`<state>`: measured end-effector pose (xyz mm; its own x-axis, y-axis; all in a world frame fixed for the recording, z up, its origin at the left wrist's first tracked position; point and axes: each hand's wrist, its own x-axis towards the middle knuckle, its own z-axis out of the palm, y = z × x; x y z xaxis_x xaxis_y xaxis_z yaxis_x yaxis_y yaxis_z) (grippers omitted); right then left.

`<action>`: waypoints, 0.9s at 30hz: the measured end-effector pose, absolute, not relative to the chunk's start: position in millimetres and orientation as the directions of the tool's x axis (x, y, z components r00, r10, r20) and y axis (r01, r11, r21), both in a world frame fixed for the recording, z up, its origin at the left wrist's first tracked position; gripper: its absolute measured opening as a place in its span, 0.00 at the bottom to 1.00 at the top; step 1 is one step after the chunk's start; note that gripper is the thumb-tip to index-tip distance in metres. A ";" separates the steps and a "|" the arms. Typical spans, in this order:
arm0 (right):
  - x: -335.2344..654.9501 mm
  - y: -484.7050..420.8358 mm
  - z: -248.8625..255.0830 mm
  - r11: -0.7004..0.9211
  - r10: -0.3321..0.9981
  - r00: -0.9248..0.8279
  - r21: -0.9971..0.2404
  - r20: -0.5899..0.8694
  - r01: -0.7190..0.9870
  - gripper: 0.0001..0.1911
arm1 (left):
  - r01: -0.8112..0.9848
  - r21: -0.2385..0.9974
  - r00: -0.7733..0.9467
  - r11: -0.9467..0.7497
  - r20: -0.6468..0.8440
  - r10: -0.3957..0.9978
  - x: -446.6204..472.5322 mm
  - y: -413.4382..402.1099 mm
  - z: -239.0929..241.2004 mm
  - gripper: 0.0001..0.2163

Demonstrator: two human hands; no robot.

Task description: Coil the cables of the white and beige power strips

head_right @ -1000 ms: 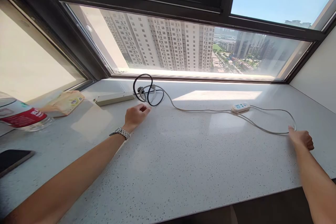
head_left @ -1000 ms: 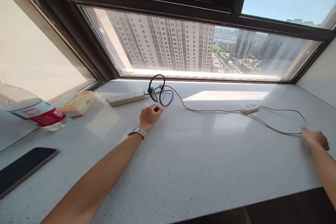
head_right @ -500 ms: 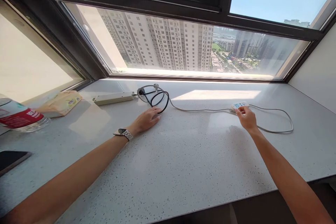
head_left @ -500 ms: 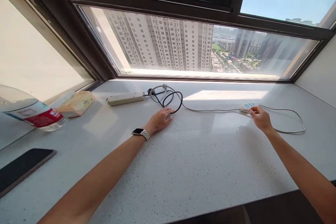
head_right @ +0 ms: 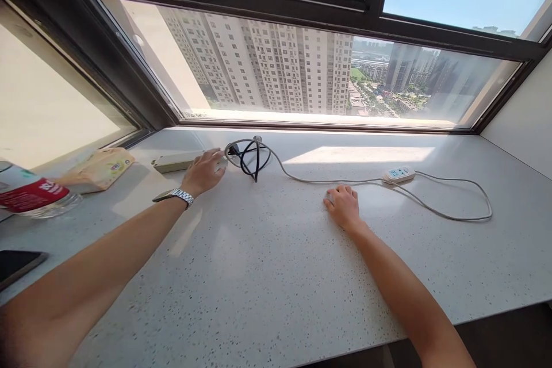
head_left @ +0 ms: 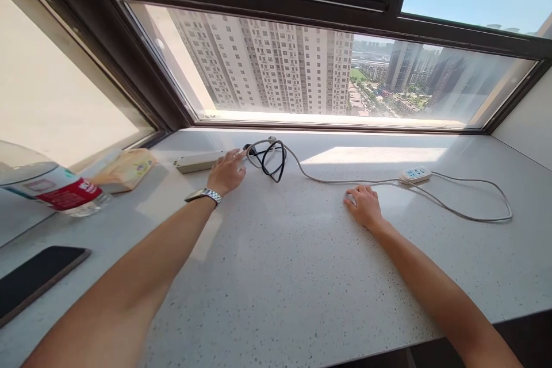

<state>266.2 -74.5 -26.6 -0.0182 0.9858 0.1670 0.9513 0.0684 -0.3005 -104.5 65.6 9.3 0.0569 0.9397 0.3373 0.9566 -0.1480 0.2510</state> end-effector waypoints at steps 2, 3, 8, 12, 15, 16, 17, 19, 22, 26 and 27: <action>271.9 -73.5 -28.0 0.058 0.981 0.003 -0.303 0.196 0.951 0.22 | 0.973 0.166 0.114 -0.161 0.263 0.958 -104.9 75.5 15.7 0.20; 275.2 -72.0 -28.6 0.053 0.980 0.010 -0.301 0.201 0.952 0.24 | 0.977 0.131 0.136 -0.171 0.236 0.962 -103.0 79.5 18.1 0.19; 292.1 -61.5 -29.7 0.014 0.996 0.011 -0.283 0.087 0.959 0.28 | 0.963 0.029 0.261 -0.268 0.147 0.954 -87.4 85.1 24.1 0.13; 299.6 -59.9 -27.7 -0.021 0.989 0.063 -0.301 0.132 0.953 0.21 | 0.937 0.034 0.338 -0.347 0.160 0.928 -81.7 77.3 32.3 0.09; 301.6 -61.5 -28.0 -0.009 0.978 0.088 -0.376 0.192 0.926 0.14 | 0.939 0.076 0.315 -0.335 0.196 0.929 -81.9 70.9 44.8 0.09; 302.2 -61.8 -28.9 0.013 0.972 0.086 -0.413 0.219 0.911 0.13 | 0.945 0.102 0.284 -0.311 0.212 0.935 -82.4 69.2 50.0 0.09; 303.0 -62.1 -30.2 0.037 0.965 0.086 -0.455 0.248 0.890 0.14 | 0.952 0.136 0.240 -0.275 0.228 0.944 -83.2 67.7 55.6 0.08; 305.0 -62.4 -33.0 0.094 0.947 0.098 -0.556 0.305 0.826 0.18 | 0.958 0.224 0.117 -0.177 0.255 0.960 -84.5 65.9 67.8 0.08; 309.1 -64.2 -36.8 0.220 0.932 0.065 -0.699 0.357 0.681 0.25 | 0.918 0.397 -0.087 -0.022 0.256 0.963 -82.3 67.2 87.0 0.10; 316.0 -69.9 -39.9 0.337 0.929 -0.058 -0.768 0.366 0.544 0.26 | 0.795 0.603 -0.240 0.062 0.219 0.946 -65.5 73.7 106.4 0.05; 318.7 -71.1 -40.4 0.344 0.926 -0.060 -0.770 0.372 0.537 0.26 | 0.769 0.637 -0.245 0.052 0.219 0.944 -60.0 75.1 108.5 0.04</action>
